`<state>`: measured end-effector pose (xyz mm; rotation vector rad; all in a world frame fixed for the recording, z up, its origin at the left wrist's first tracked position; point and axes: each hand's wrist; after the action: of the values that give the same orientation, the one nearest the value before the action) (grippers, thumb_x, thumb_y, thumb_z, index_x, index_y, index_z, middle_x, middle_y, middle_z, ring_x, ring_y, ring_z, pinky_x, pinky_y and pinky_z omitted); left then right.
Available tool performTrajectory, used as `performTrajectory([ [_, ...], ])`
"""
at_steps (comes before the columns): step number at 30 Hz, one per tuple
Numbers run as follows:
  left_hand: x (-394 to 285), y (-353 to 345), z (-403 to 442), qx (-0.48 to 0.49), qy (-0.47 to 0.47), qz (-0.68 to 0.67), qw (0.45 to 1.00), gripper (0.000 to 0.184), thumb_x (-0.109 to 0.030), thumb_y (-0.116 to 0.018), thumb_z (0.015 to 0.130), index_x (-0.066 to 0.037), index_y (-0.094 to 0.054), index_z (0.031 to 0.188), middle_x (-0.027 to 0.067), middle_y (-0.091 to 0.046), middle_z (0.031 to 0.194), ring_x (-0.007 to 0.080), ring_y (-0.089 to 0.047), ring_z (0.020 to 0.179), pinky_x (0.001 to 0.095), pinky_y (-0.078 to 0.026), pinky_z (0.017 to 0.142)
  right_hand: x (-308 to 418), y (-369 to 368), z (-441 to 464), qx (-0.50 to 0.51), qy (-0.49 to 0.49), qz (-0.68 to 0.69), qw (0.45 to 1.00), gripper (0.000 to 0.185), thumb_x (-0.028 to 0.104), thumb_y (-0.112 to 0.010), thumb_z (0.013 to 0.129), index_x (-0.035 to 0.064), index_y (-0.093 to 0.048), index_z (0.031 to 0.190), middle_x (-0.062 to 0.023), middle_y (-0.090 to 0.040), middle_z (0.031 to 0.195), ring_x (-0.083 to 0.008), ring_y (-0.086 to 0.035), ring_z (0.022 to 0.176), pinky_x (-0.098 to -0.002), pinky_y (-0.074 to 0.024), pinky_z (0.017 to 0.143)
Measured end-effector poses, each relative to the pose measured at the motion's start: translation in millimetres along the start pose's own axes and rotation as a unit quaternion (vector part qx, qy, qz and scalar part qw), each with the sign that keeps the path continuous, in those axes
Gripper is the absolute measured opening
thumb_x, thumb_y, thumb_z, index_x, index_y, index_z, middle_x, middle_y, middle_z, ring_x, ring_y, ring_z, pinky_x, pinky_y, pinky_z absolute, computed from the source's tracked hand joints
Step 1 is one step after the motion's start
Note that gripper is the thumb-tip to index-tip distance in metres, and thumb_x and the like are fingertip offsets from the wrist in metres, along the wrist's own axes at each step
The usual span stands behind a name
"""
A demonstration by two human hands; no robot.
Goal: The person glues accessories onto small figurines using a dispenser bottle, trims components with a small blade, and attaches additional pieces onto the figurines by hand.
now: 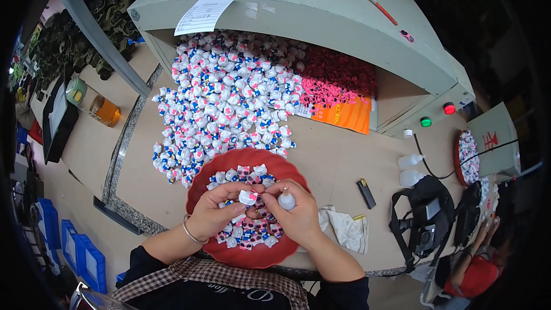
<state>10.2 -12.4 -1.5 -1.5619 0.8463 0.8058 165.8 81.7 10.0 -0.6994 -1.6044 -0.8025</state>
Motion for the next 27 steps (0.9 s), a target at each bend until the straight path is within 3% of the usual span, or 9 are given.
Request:
performTrajectory([
  [5,1,1,-1,-0.002,0.025,-0.069,0.997,0.034,-0.001,-0.050,0.085,-0.003,-0.047,0.119,0.0078,-0.052,0.117,0.0140,-0.056,0.089,0.0281,-0.049,0.079,-2,1,1,0.032,-0.027,0.056,0.998,0.010,0.003,-0.064,0.078,0.0016,-0.056,0.084,-0.0024,-0.059,0.083,-0.0083,-0.055,0.076,-0.0231,-0.0446,0.067],
  [8,4,-1,0,-0.018,0.027,-0.148,0.988,0.033,-0.002,-0.052,0.084,-0.004,-0.049,0.117,0.0143,-0.051,0.119,0.0155,-0.055,0.085,0.0302,-0.049,0.073,-2,-1,2,0.037,-0.035,0.120,0.991,0.010,0.004,-0.063,0.079,0.0016,-0.056,0.084,-0.0006,-0.058,0.082,-0.0065,-0.054,0.074,-0.0211,-0.0448,0.065],
  [17,10,4,-1,-0.005,0.057,-0.264,0.963,0.035,-0.003,-0.052,0.084,-0.006,-0.048,0.119,0.0122,-0.049,0.122,0.0147,-0.055,0.081,0.0284,-0.047,0.069,-12,-5,0,0.048,-0.074,0.164,0.983,0.011,0.005,-0.061,0.081,0.0032,-0.053,0.088,0.0010,-0.055,0.079,-0.0035,-0.052,0.063,-0.0181,-0.0437,0.055],
  [20,5,0,-1,-0.013,0.054,-0.236,0.970,0.035,-0.002,-0.051,0.085,-0.006,-0.048,0.119,0.0119,-0.050,0.120,0.0154,-0.055,0.085,0.0298,-0.048,0.073,-16,-8,2,0.024,0.011,0.147,0.989,0.011,0.004,-0.061,0.081,0.0037,-0.053,0.088,0.0008,-0.055,0.076,-0.0041,-0.052,0.060,-0.0179,-0.0429,0.051],
  [23,5,0,3,-0.020,0.007,-0.158,0.987,0.036,-0.004,-0.050,0.087,-0.004,-0.044,0.122,0.0096,-0.052,0.115,0.0169,-0.057,0.096,0.0300,-0.048,0.080,-12,6,3,0.020,-0.063,0.163,0.984,0.010,0.004,-0.061,0.081,0.0031,-0.053,0.088,-0.0005,-0.056,0.072,-0.0048,-0.053,0.059,-0.0182,-0.0418,0.048],
  [27,4,0,0,-0.070,0.017,-0.020,0.997,0.037,-0.003,-0.051,0.086,-0.003,-0.044,0.122,0.0105,-0.055,0.108,0.0179,-0.058,0.095,0.0289,-0.049,0.082,2,20,-2,0.052,-0.088,0.233,0.967,0.010,0.005,-0.061,0.081,0.0023,-0.054,0.087,-0.0005,-0.056,0.069,-0.0053,-0.052,0.057,-0.0176,-0.0407,0.048],
])
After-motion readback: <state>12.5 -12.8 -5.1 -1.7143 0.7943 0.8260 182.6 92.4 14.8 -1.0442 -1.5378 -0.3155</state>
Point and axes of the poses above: each hand's wrist, its own z-axis towards the middle knuckle, its own y-axis out of the back of the hand, x = y × z
